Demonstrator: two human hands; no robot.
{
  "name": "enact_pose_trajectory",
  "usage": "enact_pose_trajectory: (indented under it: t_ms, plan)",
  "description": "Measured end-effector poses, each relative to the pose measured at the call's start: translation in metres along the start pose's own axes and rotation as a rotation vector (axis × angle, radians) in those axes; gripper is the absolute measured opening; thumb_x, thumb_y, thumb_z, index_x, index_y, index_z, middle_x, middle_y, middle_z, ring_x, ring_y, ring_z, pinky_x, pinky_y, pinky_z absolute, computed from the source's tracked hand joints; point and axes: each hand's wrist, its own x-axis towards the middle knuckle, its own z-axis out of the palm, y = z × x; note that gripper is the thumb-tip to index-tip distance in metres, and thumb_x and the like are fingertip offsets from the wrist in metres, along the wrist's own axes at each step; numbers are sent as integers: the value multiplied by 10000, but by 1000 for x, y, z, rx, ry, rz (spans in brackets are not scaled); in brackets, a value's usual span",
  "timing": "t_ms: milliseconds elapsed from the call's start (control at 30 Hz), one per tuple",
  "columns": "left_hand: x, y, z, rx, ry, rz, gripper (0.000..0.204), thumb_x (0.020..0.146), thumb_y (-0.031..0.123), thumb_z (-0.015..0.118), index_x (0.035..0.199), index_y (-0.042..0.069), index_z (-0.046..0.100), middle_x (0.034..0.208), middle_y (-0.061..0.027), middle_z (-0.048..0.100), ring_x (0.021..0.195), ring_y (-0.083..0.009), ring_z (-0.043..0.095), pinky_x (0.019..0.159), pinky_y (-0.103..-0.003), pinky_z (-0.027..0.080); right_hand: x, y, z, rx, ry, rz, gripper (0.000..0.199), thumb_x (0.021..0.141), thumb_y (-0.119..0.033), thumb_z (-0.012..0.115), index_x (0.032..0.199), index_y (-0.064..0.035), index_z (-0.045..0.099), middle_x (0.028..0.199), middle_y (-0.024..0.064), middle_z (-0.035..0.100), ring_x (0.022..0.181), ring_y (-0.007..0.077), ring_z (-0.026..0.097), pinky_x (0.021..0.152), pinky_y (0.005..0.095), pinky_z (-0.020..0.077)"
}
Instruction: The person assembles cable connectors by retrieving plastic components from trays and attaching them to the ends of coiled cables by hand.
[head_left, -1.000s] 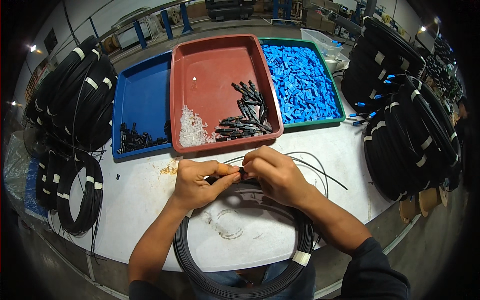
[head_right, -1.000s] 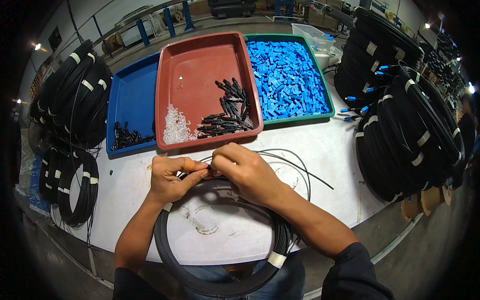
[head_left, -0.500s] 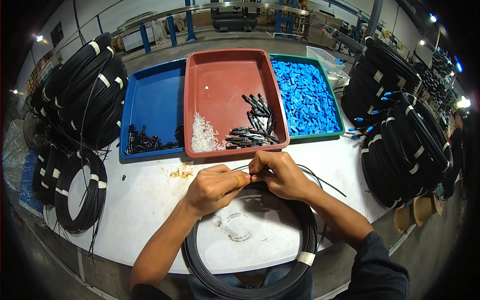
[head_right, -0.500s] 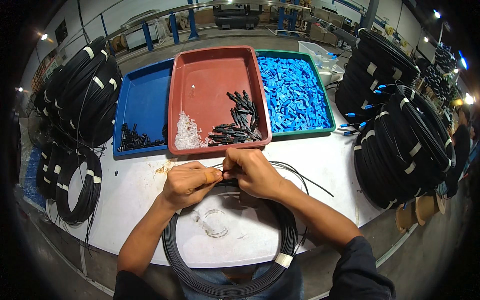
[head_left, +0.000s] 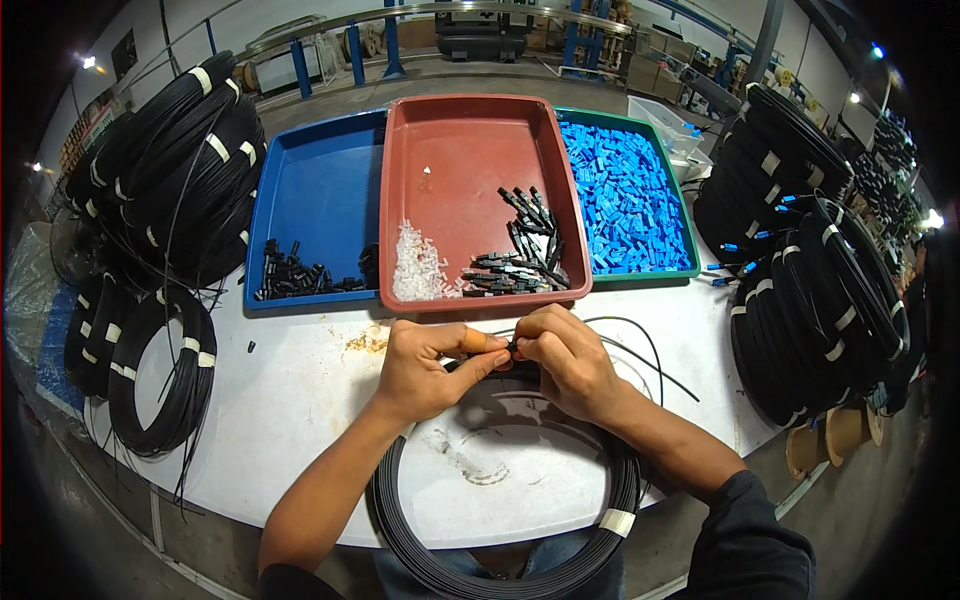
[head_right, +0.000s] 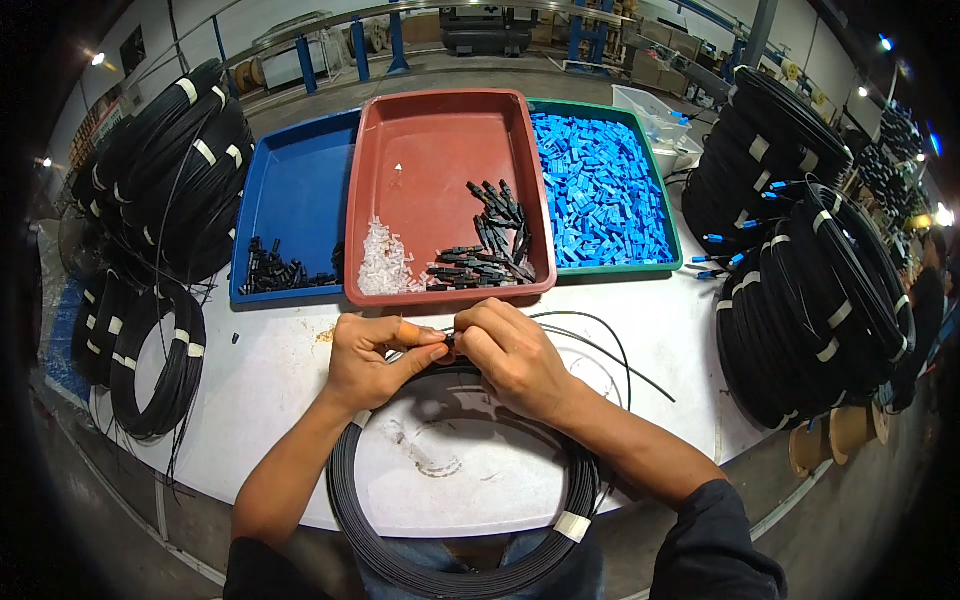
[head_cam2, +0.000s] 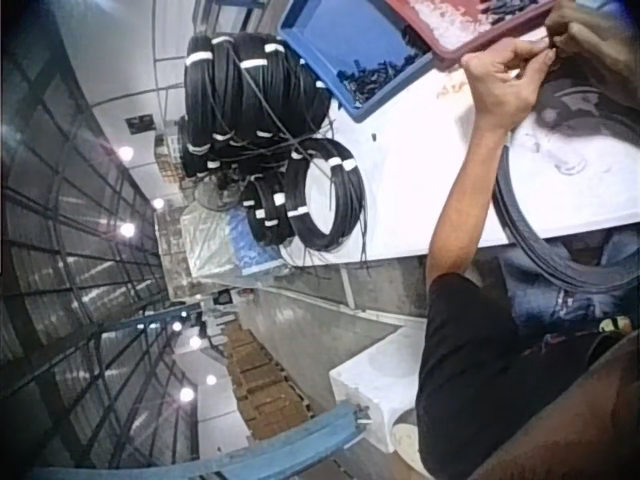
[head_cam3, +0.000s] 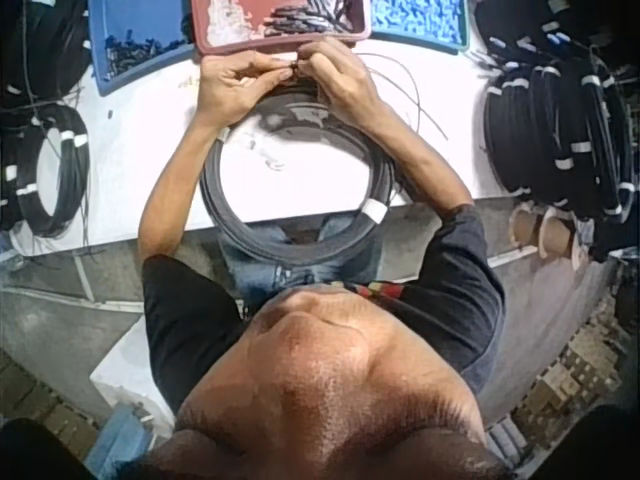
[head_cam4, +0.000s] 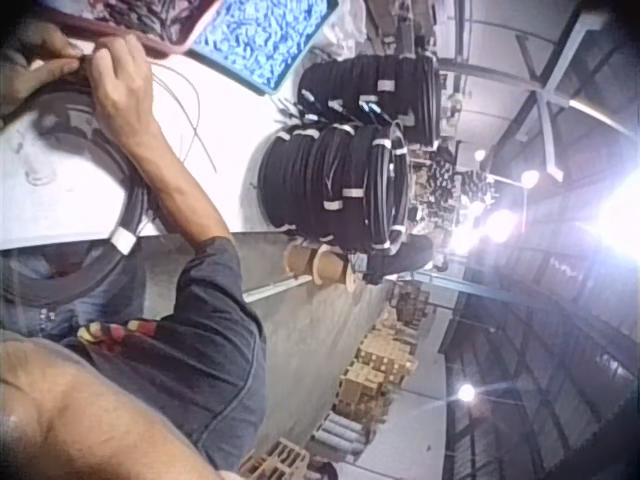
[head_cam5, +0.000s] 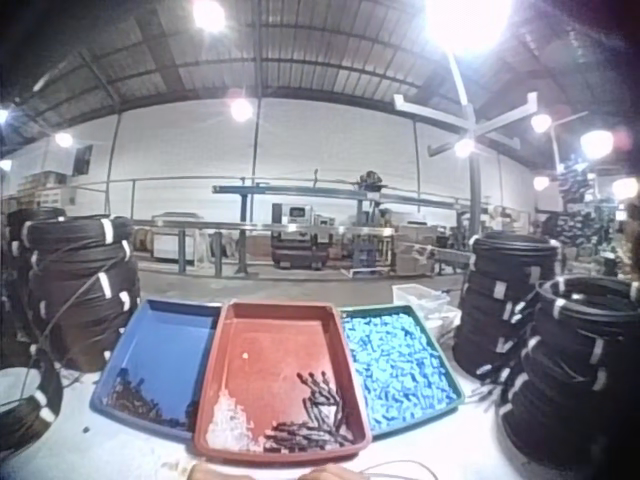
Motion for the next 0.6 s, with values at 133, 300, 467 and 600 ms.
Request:
enact_pose_trajectory:
  t_ms: [133, 300, 467, 600]
  plan:
    - [0, -5, 0, 280, -28, 247, 173, 781, -48, 808, 949, -18, 779, 835, -126, 777, 662, -173, 730, 631, -261, 582, -2, -7, -3, 218, -122, 332, 255, 725, 158, 658, 905, 22, 541, 931, 171, 654, 821, 338, 660, 702, 392, 543]
    - [5, -8, 1, 505, -99, 583, 121, 728, -25, 831, 816, 8, 754, 810, -114, 767, 611, -225, 691, 566, -296, 567, -1, 4, -5, 470, -212, 488, 274, 752, 248, 621, 865, 24, 509, 908, 168, 688, 852, 278, 715, 742, 348, 594]
    - [0, -1, 1, 177, -46, 15, 114, 830, -36, 792, 938, -43, 756, 853, -124, 782, 755, -169, 764, 677, -267, 614, -3, -1, -7, 218, -89, 272, 223, 783, 162, 695, 929, 20, 604, 932, 132, 669, 830, 285, 699, 724, 351, 582]
    - [-1, 6, 0, -183, -44, -214, 82, 896, -33, 750, 962, -80, 743, 864, -156, 774, 802, -186, 766, 731, -295, 634, 0, -3, -8, 62, 9, 33, 252, 682, 57, 720, 914, -7, 646, 930, 104, 633, 837, 276, 641, 700, 388, 533]
